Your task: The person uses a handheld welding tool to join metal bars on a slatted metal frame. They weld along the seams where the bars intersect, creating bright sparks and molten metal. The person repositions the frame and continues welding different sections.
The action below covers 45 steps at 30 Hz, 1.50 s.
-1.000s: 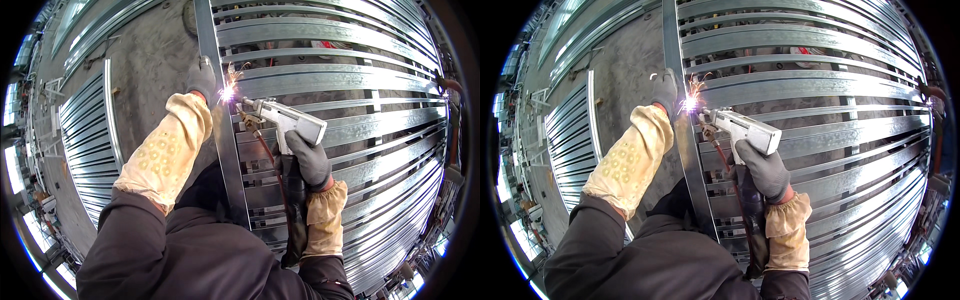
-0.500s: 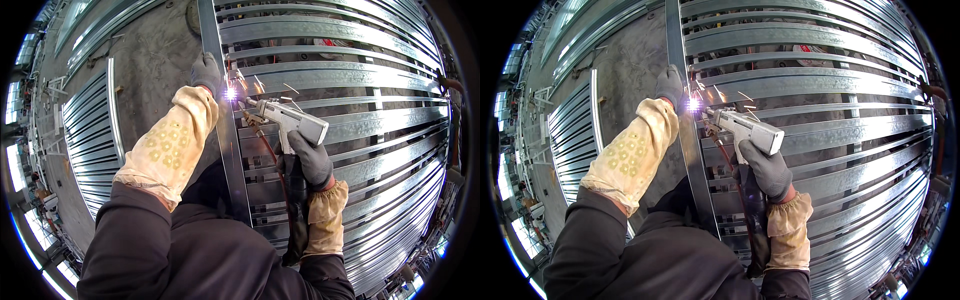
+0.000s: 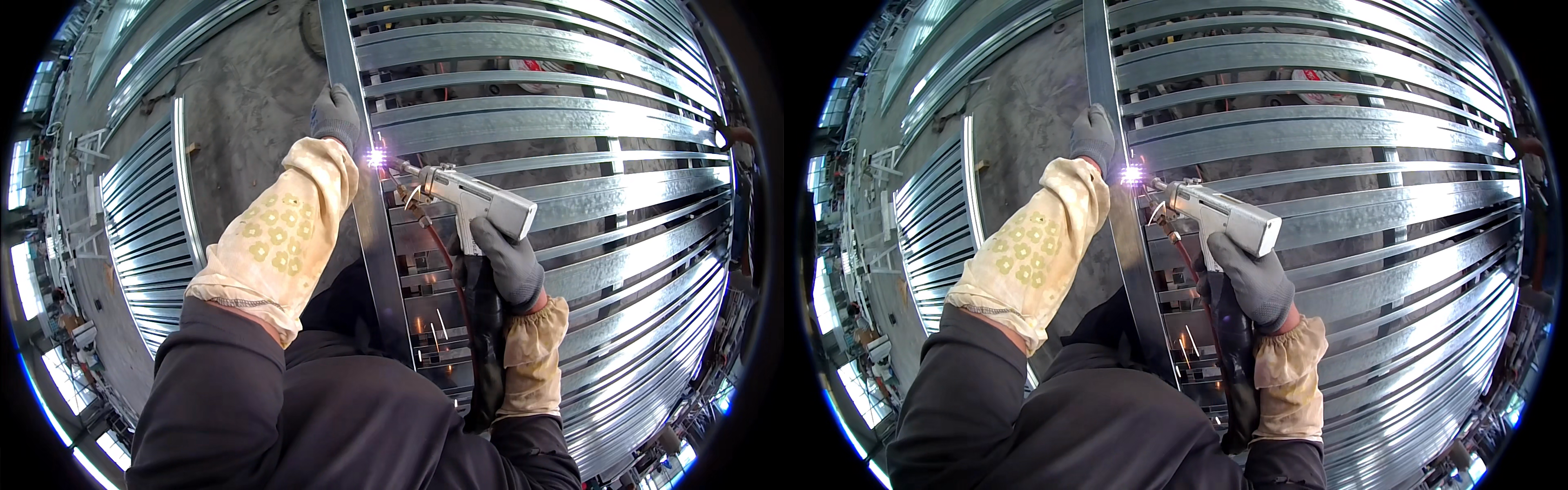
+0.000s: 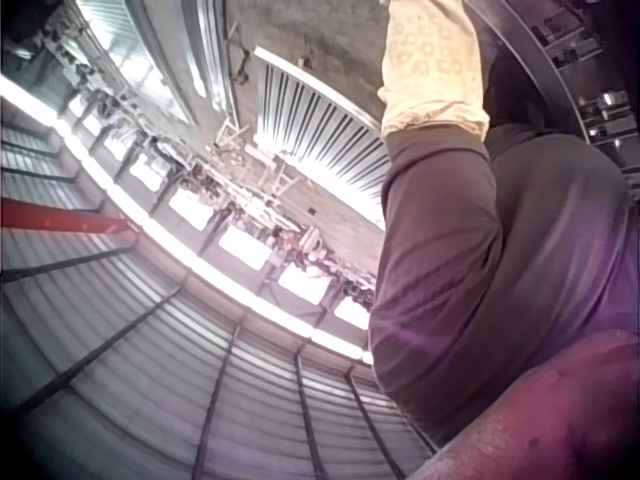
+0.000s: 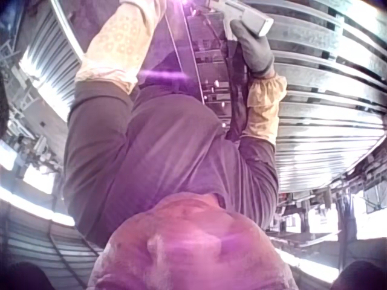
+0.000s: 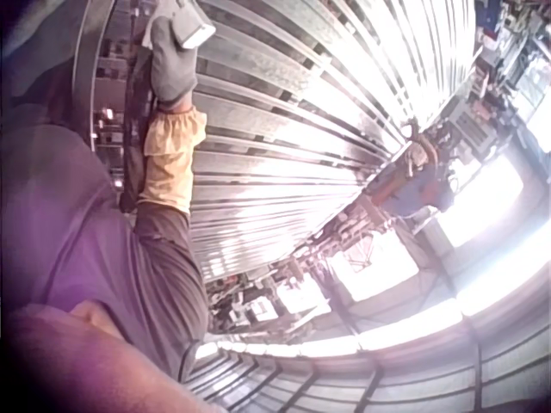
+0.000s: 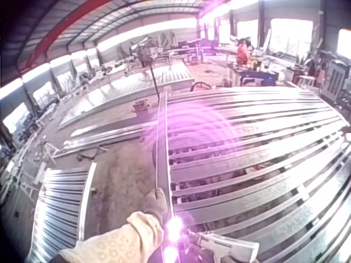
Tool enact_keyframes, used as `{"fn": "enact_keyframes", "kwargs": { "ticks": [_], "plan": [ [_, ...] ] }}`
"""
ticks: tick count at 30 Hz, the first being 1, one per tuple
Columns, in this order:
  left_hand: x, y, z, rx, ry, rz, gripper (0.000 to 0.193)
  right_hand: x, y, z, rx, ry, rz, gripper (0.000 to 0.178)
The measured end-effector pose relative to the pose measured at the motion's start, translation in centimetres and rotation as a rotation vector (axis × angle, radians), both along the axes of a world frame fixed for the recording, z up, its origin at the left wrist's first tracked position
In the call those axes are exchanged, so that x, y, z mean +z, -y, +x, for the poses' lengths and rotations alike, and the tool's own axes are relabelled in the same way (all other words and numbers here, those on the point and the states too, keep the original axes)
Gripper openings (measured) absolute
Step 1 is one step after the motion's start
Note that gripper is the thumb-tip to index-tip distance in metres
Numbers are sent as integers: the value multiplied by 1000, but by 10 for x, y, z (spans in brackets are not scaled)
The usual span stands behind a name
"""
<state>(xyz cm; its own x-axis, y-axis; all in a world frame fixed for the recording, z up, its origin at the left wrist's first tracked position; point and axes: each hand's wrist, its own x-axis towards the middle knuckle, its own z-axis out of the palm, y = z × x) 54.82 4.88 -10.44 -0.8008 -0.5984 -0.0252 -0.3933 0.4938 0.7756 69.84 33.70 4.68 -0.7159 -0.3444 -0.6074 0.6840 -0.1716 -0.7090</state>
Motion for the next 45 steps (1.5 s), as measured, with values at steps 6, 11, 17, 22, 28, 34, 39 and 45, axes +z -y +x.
{"fn": "enact_keyframes", "kwargs": {
  "ticks": [6, 11, 17, 22, 28, 34, 39, 45],
  "plan": [
    [-6, -1, -1, 7, -10, -44, 45, 19, 3, 0, 9, -100, 131, 31],
    [-1, 1, -1, -14, 21, -46, 45, 13, -1, 4, -82, -141, 93, 32],
    [0, -2, -1, 3, 40, -49, 45, 8, 10, -22, -100, -148, 100, 35],
    [7, -4, -1, -14, 75, -27, 44, -25, 12, -30, -85, -239, 158, 22],
    [11, -6, 1, -13, 95, 2, 44, -1, 29, -43, -72, -87, 27, 24],
    [10, -4, 1, -22, 77, -8, 44, 1, 34, -44, -73, -84, 37, 24],
    [19, -5, 2, -62, 140, 27, 47, -1, 35, -44, -81, -121, 56, 24],
    [17, -4, 2, -68, 139, 0, 47, 3, 37, -44, -82, -121, 82, 26]
  ]
}}
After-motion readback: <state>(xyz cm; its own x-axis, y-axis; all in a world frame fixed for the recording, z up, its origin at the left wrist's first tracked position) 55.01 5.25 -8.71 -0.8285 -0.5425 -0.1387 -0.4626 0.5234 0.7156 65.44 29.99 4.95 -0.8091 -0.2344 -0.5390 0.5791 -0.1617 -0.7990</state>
